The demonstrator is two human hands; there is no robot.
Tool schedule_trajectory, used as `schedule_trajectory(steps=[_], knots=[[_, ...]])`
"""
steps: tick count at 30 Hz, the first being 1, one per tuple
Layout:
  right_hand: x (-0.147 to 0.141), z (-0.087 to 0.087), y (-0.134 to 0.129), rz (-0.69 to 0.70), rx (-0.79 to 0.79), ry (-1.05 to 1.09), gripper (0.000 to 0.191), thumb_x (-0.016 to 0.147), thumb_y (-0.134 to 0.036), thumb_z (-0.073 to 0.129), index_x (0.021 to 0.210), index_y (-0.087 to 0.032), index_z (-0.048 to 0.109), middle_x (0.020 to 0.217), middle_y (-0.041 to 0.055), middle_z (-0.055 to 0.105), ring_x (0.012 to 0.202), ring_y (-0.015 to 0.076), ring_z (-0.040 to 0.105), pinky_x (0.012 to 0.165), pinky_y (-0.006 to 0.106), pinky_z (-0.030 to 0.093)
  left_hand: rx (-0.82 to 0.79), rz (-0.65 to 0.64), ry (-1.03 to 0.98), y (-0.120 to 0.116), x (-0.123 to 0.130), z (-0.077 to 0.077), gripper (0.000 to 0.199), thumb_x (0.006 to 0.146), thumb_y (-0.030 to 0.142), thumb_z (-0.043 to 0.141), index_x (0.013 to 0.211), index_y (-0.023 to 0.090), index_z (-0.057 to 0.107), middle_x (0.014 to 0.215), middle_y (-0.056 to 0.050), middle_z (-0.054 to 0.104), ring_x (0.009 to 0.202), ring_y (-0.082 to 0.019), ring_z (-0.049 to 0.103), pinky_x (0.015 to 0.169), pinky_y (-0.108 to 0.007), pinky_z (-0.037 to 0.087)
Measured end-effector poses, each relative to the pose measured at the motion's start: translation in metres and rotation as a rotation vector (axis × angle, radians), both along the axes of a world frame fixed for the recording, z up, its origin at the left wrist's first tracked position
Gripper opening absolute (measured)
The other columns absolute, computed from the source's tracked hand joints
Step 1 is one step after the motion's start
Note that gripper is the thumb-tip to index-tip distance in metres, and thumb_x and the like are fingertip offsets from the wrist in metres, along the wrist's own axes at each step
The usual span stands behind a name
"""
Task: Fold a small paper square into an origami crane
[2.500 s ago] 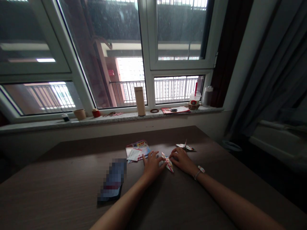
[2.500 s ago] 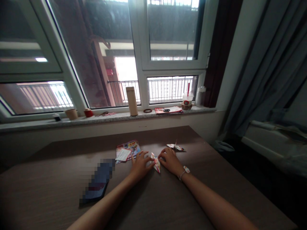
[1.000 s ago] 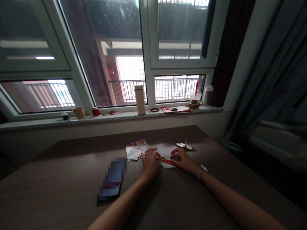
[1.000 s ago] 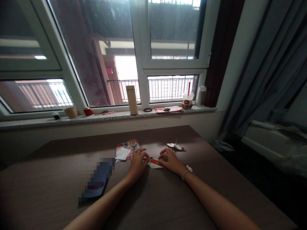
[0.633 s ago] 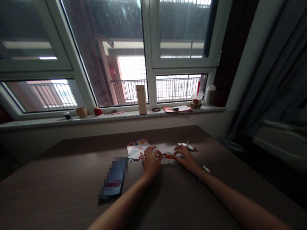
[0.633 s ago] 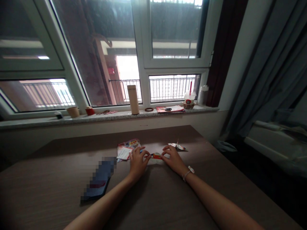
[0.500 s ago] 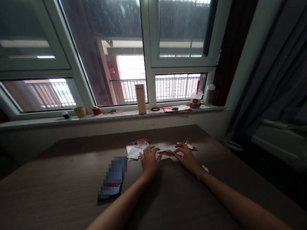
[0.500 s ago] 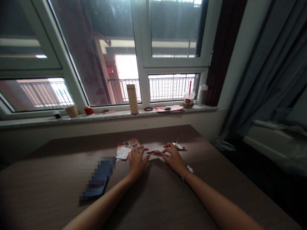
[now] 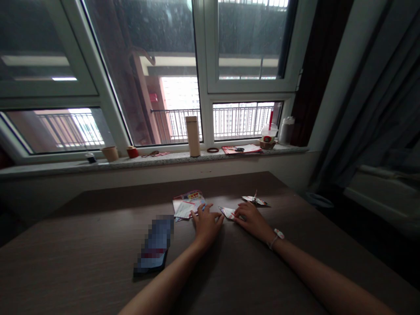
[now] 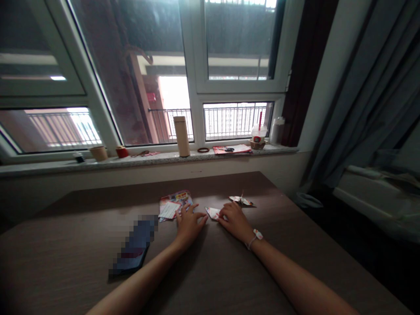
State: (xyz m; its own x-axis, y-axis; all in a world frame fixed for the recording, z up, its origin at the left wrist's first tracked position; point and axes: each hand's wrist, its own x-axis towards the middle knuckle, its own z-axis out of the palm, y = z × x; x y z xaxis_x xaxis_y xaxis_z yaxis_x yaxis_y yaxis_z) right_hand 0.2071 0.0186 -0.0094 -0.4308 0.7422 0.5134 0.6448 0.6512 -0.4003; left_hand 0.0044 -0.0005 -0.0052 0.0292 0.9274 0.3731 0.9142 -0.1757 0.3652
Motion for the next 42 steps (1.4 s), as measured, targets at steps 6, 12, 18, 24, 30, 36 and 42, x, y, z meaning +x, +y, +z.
schedule_trajectory(steps=[6,12,18,24,30,36,42], knots=[[0.0,-0.004,0.001,0.022,-0.042,0.024,0.015,0.089,-0.026,0.058,0.091,-0.023,0.073,0.105,0.0084,0.067,0.11,0.0245,0.056,0.104,0.046,0.038,-0.027,-0.013,0.025,0.0,0.001,-0.002,0.022,0.085,0.045,0.061,0.099,0.036,0.076,0.139,-0.007,0.054,0.135,-0.036,0.034,0.109,-0.072,0.011],[-0.001,-0.006,0.0,0.095,-0.138,0.091,0.019,0.084,-0.018,0.062,0.097,-0.024,0.074,0.114,0.0095,0.065,0.115,0.0239,0.055,0.103,0.041,0.041,-0.032,-0.029,0.061,0.001,0.001,-0.004,0.029,0.084,0.048,0.062,0.109,0.037,0.072,0.14,-0.009,0.052,0.135,-0.037,0.035,0.108,-0.072,0.013],[0.0,-0.012,0.006,0.056,-0.139,0.102,0.02,0.082,-0.022,0.066,0.101,-0.023,0.073,0.109,0.0081,0.066,0.112,0.0242,0.054,0.103,0.042,0.04,-0.047,-0.023,0.071,0.001,0.001,-0.003,0.032,0.083,0.047,0.064,0.113,0.038,0.07,0.14,-0.009,0.052,0.134,-0.036,0.036,0.108,-0.072,0.013],[0.0,-0.013,0.006,0.042,-0.16,0.079,0.024,0.084,-0.026,0.065,0.107,-0.024,0.072,0.111,0.0078,0.065,0.111,0.0242,0.053,0.102,0.042,0.04,-0.056,-0.073,0.007,-0.001,0.002,0.001,0.023,0.082,0.042,0.067,0.104,0.039,0.073,0.139,-0.005,0.052,0.135,-0.034,0.034,0.109,-0.07,0.013],[-0.001,-0.009,0.002,0.026,-0.177,0.058,0.025,0.086,-0.027,0.063,0.109,-0.026,0.071,0.111,0.0073,0.064,0.111,0.0244,0.051,0.102,0.043,0.04,-0.078,-0.14,-0.039,0.003,0.0,0.0,0.015,0.083,0.037,0.067,0.095,0.037,0.076,0.137,-0.004,0.053,0.133,-0.031,0.035,0.111,-0.066,0.015],[-0.001,-0.01,0.003,0.023,-0.186,0.027,0.027,0.087,-0.027,0.061,0.112,-0.028,0.071,0.111,0.0067,0.062,0.111,0.024,0.05,0.103,0.042,0.039,-0.062,-0.157,-0.091,0.0,0.002,0.004,0.014,0.084,0.036,0.066,0.094,0.032,0.075,0.134,-0.004,0.055,0.131,-0.029,0.038,0.112,-0.062,0.017],[0.0,-0.01,0.004,0.034,-0.188,0.015,0.029,0.086,-0.026,0.062,0.113,-0.028,0.07,0.111,0.0066,0.061,0.11,0.0237,0.05,0.103,0.042,0.039,-0.043,-0.124,-0.096,0.0,0.003,0.007,0.018,0.087,0.037,0.061,0.08,0.024,0.07,0.124,-0.003,0.063,0.127,-0.027,0.044,0.112,-0.063,0.018]])
